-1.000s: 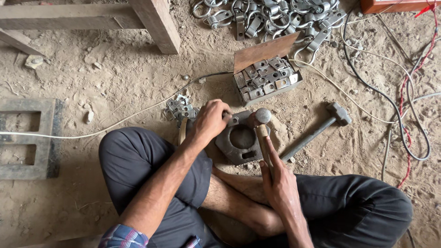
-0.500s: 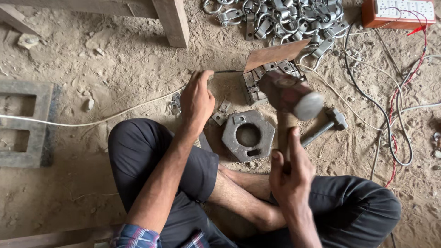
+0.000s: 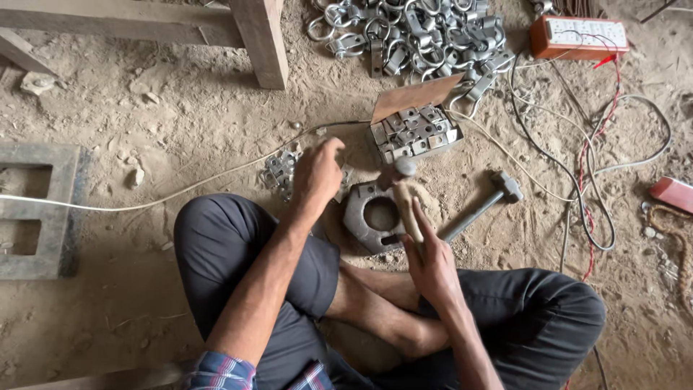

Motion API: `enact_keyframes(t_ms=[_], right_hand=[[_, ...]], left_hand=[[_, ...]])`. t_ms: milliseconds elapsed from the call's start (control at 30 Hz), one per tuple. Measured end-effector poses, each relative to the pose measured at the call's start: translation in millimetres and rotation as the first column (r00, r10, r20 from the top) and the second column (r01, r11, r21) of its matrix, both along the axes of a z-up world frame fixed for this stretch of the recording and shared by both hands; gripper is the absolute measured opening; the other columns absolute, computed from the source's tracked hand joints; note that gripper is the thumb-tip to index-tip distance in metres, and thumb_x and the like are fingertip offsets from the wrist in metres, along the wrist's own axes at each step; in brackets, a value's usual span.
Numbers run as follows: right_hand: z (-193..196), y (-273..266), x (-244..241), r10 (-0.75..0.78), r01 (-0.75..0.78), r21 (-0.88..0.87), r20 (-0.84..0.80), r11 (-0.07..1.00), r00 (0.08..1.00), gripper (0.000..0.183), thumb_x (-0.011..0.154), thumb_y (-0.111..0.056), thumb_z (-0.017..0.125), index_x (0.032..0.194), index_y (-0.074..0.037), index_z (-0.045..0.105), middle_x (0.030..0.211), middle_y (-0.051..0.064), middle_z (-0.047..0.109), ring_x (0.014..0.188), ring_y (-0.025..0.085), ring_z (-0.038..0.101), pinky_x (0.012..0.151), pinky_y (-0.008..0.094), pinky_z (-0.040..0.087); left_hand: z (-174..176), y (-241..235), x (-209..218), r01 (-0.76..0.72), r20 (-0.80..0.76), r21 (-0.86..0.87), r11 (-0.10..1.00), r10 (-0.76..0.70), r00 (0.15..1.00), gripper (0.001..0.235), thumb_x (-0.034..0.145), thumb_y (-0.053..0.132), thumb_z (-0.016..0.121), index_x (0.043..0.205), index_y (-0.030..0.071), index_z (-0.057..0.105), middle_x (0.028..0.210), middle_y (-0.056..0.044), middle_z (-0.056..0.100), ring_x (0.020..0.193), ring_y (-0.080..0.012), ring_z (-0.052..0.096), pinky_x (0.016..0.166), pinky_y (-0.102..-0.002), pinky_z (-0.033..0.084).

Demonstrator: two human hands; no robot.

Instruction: The person assembles small metal components by positioning them on a hexagonal metal block and using a hammer to secure or shape them by hand.

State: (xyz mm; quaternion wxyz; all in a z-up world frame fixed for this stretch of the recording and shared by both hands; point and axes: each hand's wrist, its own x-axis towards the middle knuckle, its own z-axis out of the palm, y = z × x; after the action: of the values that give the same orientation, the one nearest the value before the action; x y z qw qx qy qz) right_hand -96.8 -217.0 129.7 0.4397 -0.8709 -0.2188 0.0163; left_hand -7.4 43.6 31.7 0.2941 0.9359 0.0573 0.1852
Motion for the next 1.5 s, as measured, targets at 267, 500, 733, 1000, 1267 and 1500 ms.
enact_keyframes(t_ms=[267, 500, 733, 1000, 1267, 1500], right_hand=[[-4.8, -12.9, -26.7, -0.131, 0.124, -0.262, -0.009, 0.957, 0.991, 0.064, 0.098, -0.021, 0.057, 0.159, -0.027, 0.036, 0.11, 0.028, 0.069, 0.096, 0.051, 0.066, 0.078, 0.055, 0.054], [-30.2, -21.6, -13.0, -0.148, 0.088, -0.265, -0.215, 0.96, 0.965, 0.07, 0.095, -0.022, 0.054, 0.159, -0.035, 0.03, 0.118, 0.025, 0.071, 0.099, 0.047, 0.072, 0.084, 0.057, 0.059], [-63.4, -37.6, -3.3, -0.168, 0.047, -0.33, -0.349, 0.943, 0.922, 0.074, 0.1, -0.03, 0.051, 0.166, -0.038, 0.02, 0.12, 0.023, 0.071, 0.093, 0.043, 0.078, 0.089, 0.057, 0.06], [-47.4, -33.7, -4.0, -0.125, 0.018, -0.305, -0.334, 0.952, 0.934, 0.074, 0.098, -0.03, 0.047, 0.165, -0.04, 0.018, 0.138, 0.02, 0.061, 0.11, 0.044, 0.07, 0.092, 0.057, 0.058], [-43.1, -32.3, -2.6, -0.139, 0.029, -0.297, -0.356, 0.955, 0.924, 0.074, 0.097, -0.031, 0.045, 0.164, -0.041, 0.016, 0.14, 0.018, 0.061, 0.114, 0.045, 0.066, 0.093, 0.057, 0.058], [-42.9, -29.6, -2.9, -0.166, 0.036, -0.34, -0.364, 0.94, 0.917, 0.074, 0.099, -0.033, 0.044, 0.166, -0.041, 0.015, 0.136, 0.017, 0.065, 0.104, 0.042, 0.073, 0.086, 0.055, 0.063]], left_hand=[[9.7, -45.5, -15.2, 0.275, -0.025, -0.081, 0.958, -0.278, 0.96, 0.031, 0.065, -0.002, 0.081, 0.094, 0.003, 0.071, 0.095, -0.014, 0.065, 0.093, -0.0338, 0.066, 0.079, -0.044, 0.057], [-42.6, -53.5, -10.7, 0.261, -0.132, 0.072, 0.963, -0.25, 0.959, 0.033, 0.082, -0.005, 0.08, 0.11, 0.004, 0.066, 0.096, -0.007, 0.06, 0.08, -0.0215, 0.064, 0.059, -0.031, 0.055], [-71.2, -50.0, -4.7, 0.23, -0.055, -0.079, 0.97, -0.235, 0.971, 0.038, 0.08, 0.005, 0.084, 0.109, 0.002, 0.06, 0.12, -0.015, 0.059, 0.093, -0.0242, 0.065, 0.062, -0.032, 0.058], [-44.0, -44.7, -3.5, 0.298, 0.017, 0.027, 0.954, -0.299, 0.954, 0.056, 0.065, 0.017, 0.093, 0.108, 0.003, 0.06, 0.118, -0.022, 0.056, 0.107, -0.0359, 0.062, 0.079, -0.044, 0.058], [-33.6, -51.7, -7.1, 0.316, -0.266, -0.023, 0.948, -0.31, 0.913, 0.053, 0.07, 0.008, 0.087, 0.112, 0.005, 0.056, 0.109, -0.009, 0.053, 0.097, -0.0235, 0.059, 0.075, -0.039, 0.057], [-42.5, -52.4, 0.2, 0.295, -0.324, -0.046, 0.954, -0.294, 0.899, 0.047, 0.063, 0.004, 0.089, 0.098, 0.009, 0.058, 0.106, -0.008, 0.05, 0.1, -0.0261, 0.054, 0.082, -0.042, 0.052]])
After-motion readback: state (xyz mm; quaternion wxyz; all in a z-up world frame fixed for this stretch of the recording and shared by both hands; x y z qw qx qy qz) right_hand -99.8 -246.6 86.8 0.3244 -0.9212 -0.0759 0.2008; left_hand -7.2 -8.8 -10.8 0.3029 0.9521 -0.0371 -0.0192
